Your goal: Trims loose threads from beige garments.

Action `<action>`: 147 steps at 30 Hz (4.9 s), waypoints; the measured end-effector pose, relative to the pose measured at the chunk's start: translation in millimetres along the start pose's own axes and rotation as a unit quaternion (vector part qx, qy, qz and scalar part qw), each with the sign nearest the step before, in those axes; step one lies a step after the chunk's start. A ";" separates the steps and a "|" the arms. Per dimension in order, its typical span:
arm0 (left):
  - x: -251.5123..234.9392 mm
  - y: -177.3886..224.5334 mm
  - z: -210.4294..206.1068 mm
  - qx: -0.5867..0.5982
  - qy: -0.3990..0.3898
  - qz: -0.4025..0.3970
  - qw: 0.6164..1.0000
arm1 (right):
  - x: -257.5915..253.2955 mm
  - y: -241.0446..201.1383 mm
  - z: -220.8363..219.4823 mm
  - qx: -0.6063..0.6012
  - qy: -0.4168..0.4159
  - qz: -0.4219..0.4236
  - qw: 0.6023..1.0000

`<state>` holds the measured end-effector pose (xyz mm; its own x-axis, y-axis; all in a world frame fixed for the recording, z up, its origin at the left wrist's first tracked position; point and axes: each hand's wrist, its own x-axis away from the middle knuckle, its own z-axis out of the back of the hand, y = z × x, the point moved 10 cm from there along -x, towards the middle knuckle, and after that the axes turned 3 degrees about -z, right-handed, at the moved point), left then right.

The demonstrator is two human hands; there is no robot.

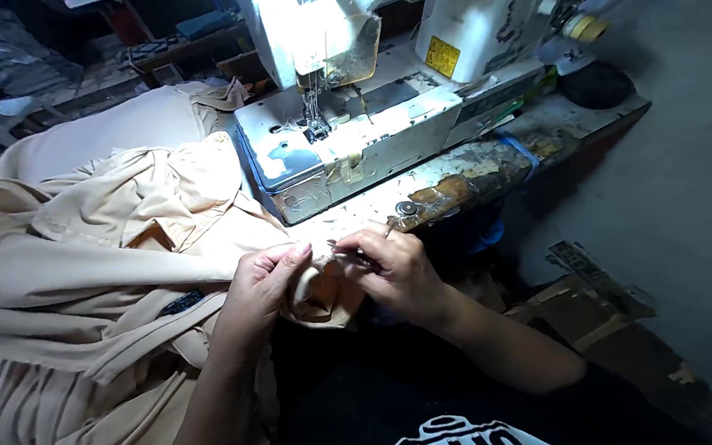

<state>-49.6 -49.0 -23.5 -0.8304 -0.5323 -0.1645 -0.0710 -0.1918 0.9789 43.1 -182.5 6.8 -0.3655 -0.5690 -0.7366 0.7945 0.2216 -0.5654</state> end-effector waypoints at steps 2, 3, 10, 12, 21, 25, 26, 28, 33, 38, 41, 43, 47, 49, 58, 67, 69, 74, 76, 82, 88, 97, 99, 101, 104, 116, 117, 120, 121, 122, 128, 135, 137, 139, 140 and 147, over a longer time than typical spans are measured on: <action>-0.1 -0.4 1.3 -0.008 0.001 0.001 1.000 | -0.5 0.9 5.0 0.003 0.022 -0.002 1.000; -0.5 -0.9 1.6 -0.008 0.000 0.001 1.000 | -1.1 5.0 11.5 0.015 0.039 -0.009 0.999; -3.0 -6.6 5.5 0.018 0.011 0.003 1.000 | 10.7 56.2 53.2 -0.089 0.114 -0.177 0.973; -2.8 -6.7 6.7 0.025 0.012 0.006 1.000 | 14.5 56.1 53.5 -0.121 0.112 -0.187 0.968; -3.1 -5.1 12.4 0.042 0.011 0.001 0.999 | 18.8 41.8 130.8 -0.208 0.245 -0.109 0.941; -3.6 -5.3 6.6 0.046 -0.008 0.000 0.999 | 13.6 25.7 108.7 -0.186 0.148 -0.105 0.966; -3.0 -4.9 5.1 0.045 -0.012 -0.001 0.999 | 11.3 20.7 90.3 -0.175 0.095 -0.097 0.975; -2.1 -3.4 3.8 0.036 -0.014 -0.003 0.999 | 7.9 10.6 51.9 -0.155 -0.001 -0.062 0.986; -1.1 0.5 6.2 0.015 -0.017 -0.009 1.000 | 15.6 7.1 -4.0 -0.168 -0.128 -0.092 0.973; -1.0 0.1 4.5 0.020 -0.034 -0.017 0.999 | -4.0 24.8 5.7 -0.151 -0.054 -0.116 0.980; -1.3 4.0 2.6 0.026 -0.059 -0.030 0.998 | -11.4 49.2 -27.2 -0.341 -0.193 -0.222 0.893; -2.3 12.6 13.3 -0.067 -0.037 -0.062 0.995 | -16.5 51.4 -29.8 -0.359 -0.193 -0.228 0.884; 2.8 66.4 43.3 -0.410 0.149 -0.282 0.855 | -30.5 24.0 2.4 0.022 -0.017 0.041 0.999; 3.8 78.1 41.7 -0.477 0.185 -0.379 0.771 | -24.3 18.3 -2.0 0.123 0.051 0.105 0.986; 7.3 26.5 21.5 -0.498 0.012 -0.192 0.846 | 22.6 59.0 -27.7 0.093 0.100 0.024 0.990; -15.6 -6.8 -13.1 -0.261 0.068 -0.193 0.943 | 36.0 62.4 -21.8 -0.010 0.147 0.051 0.988; -17.2 -7.2 -16.3 -0.286 0.056 -0.192 0.937 | 37.3 62.2 -21.6 -0.015 0.147 0.055 0.987; -16.2 -11.4 -15.3 -0.302 0.067 -0.208 0.928 | 39.6 62.8 -21.3 -0.012 0.145 0.059 0.988; -14.4 -18.6 6.6 -0.217 0.113 -0.158 0.957 | 39.2 62.5 -20.9 -0.010 0.137 0.062 0.989; -12.7 -50.1 40.4 0.230 0.231 0.010 0.945 | 40.3 61.1 -23.1 -0.007 0.133 0.081 0.988; -17.4 -28.0 30.7 0.289 0.119 -0.012 0.950 | 43.0 63.9 -22.7 0.002 0.138 0.085 0.987; -15.4 -9.2 -11.4 -0.412 0.044 -0.179 0.893 | 42.8 64.9 -22.7 0.005 0.136 0.084 0.987; -17.2 -15.5 -14.5 -0.440 0.049 -0.173 0.880 | 44.0 65.0 -22.1 0.004 0.136 0.088 0.987; -17.6 -17.8 -10.4 -0.426 0.054 -0.173 0.886 | 44.2 65.0 -21.7 0.004 0.135 0.091 0.987; -15.9 -18.4 16.6 -0.325 0.086 -0.126 0.933 | 41.8 65.8 -20.2 -0.001 0.130 0.089 0.988; -2.9 12.4 21.2 -0.314 0.093 -0.165 0.931 | 30.0 66.8 -21.6 -0.017 0.073 0.037 0.996; -2.6 13.3 17.6 -0.375 0.083 -0.176 0.906 | 30.6 66.8 -22.3 -0.017 0.078 0.041 0.996; -4.8 1.9 5.6 -0.476 0.047 -0.181 0.859 | 33.4 66.4 -22.2 -0.009 0.090 0.051 0.995; -5.4 -1.5 4.4 -0.481 0.048 -0.184 0.856 | 33.6 66.7 -22.0 -0.009 0.089 0.052 0.995; -5.8 -3.0 5.9 -0.470 0.050 -0.182 0.862 | 33.3 66.9 -22.0 -0.010 0.084 0.051 0.995; -8.9 -3.7 22.2 -0.229 0.061 -0.113 0.965 | 23.6 56.9 -14.9 0.011 -0.055 -0.041 0.998; -7.9 -6.9 17.2 -0.185 0.056 -0.094 0.977 | 0.0 23.0 -9.8 0.149 -0.062 -0.009 0.987; -6.8 -7.1 16.5 -0.184 0.054 -0.094 0.977 | -5.8 19.8 -18.7 0.176 -0.060 0.000 0.983; -6.7 -7.2 15.3 -0.177 0.047 -0.098 0.978 | -9.1 20.6 -27.1 0.185 -0.058 0.001 0.981; -6.6 -7.2 14.8 -0.172 0.043 -0.099 0.979 | -9.8 22.6 -30.2 0.186 -0.060 -0.002 0.981; -8.9 -14.4 15.7 -0.149 0.018 -0.094 0.984 | -3.4 34.5 -25.9 0.174 -0.054 -0.024 0.983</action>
<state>-49.9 -28.5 -34.2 -0.7977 -0.4925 -0.3479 -0.0505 -0.5203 0.8525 59.2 -152.3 -19.8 -0.3678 -0.6575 -0.6576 0.9023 -0.0814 -0.4234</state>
